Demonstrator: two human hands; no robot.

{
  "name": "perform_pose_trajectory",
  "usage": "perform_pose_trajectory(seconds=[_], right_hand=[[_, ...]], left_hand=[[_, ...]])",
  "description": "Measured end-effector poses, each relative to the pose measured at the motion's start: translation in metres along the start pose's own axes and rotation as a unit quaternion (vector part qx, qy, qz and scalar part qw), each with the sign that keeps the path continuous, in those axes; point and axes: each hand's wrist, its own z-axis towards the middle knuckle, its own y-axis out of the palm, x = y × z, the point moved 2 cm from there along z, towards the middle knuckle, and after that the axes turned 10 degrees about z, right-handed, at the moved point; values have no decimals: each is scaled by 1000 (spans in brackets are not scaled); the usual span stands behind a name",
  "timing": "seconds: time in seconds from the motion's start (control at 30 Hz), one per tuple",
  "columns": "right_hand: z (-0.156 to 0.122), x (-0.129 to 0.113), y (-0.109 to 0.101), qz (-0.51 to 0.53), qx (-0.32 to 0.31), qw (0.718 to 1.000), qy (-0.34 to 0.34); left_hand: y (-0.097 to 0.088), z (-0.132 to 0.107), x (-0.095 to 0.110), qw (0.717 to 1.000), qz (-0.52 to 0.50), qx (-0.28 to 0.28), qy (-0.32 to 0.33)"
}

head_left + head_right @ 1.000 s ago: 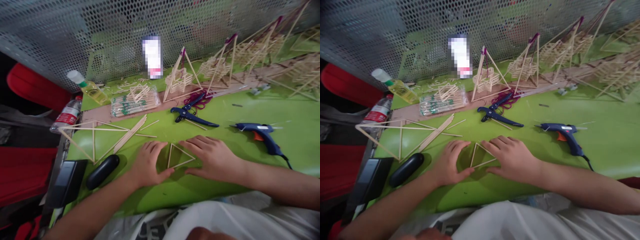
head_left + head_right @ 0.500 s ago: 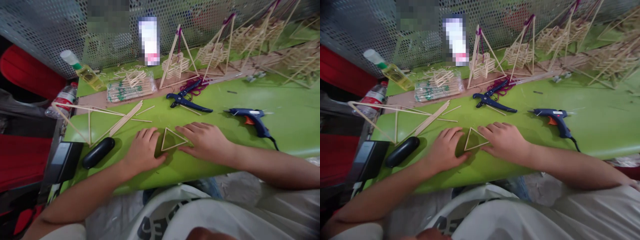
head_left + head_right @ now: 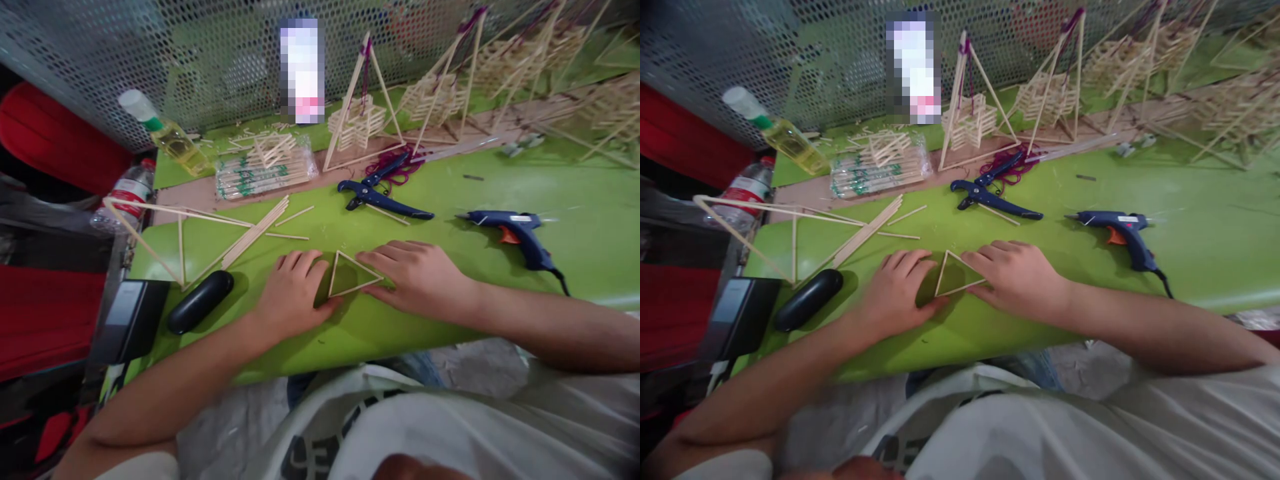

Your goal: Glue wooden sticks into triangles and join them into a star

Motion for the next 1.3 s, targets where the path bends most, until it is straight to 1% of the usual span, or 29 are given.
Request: perform_pose_trajectory(seconds=[0.23, 0.53, 0.77, 1.0, 1.17, 1.3], right_hand=[[0, 1, 0, 3, -6, 1000, 7], [0, 0, -4, 5, -10, 1000, -1], [0, 0, -5, 0, -10, 1000, -2], [-1, -2, -6, -5, -20, 1000, -3], [-1, 0, -4, 12, -34, 999, 13], [2, 0, -4, 28, -23, 999, 32]], left_hand=[[0, 2, -3, 1000, -9, -4, 10], [2, 3, -5, 1000, -6, -14, 15], [-1, 4, -5, 1000, 0, -7, 18], [-1, 4, -4, 1000, -1, -6, 8], [-2, 4, -4, 1000, -10, 5, 6], [-4, 5, -2, 1000, -5, 19, -10]])
